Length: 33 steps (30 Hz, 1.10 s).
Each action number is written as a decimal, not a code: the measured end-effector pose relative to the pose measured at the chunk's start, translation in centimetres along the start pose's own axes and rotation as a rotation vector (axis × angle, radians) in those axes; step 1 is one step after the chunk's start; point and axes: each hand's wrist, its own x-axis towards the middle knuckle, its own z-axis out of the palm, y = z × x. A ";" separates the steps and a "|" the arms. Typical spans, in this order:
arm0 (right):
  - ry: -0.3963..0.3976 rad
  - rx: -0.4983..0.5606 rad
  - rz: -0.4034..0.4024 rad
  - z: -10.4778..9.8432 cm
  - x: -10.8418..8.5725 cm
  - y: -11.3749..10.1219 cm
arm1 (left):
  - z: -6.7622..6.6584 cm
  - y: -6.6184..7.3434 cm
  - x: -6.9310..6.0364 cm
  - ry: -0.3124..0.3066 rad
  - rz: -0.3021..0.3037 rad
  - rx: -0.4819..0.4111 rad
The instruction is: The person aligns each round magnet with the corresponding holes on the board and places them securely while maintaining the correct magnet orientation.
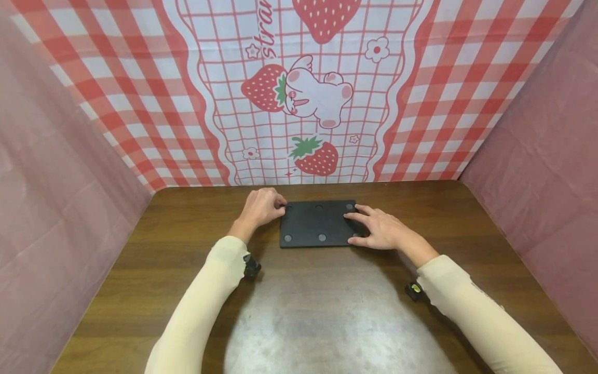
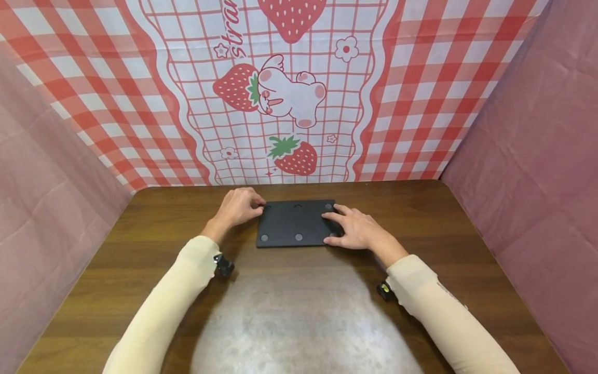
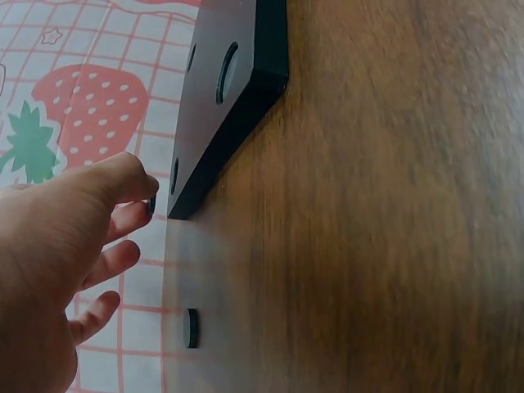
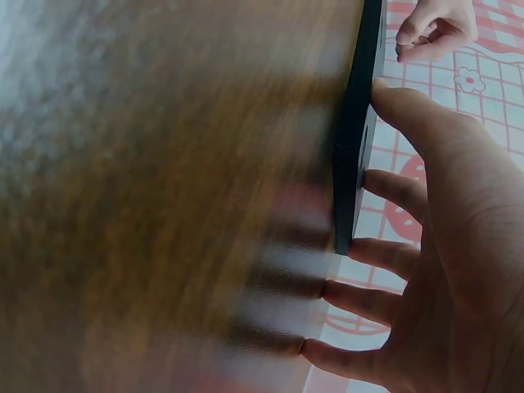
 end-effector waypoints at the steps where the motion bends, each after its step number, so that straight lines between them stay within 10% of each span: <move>1: -0.001 0.000 0.001 0.0 0.0 0.0 | 0.1 0.1 0.1 -0.004 0.000 0.000; 29: -0.001 0.006 -0.001 -0.1 0.0 -0.1 | 1.0 0.4 0.9 -0.062 0.004 -0.002; 33: -0.002 0.005 0.001 0.0 -0.1 -0.1 | 3.2 -1.5 2.2 -0.045 0.039 -0.032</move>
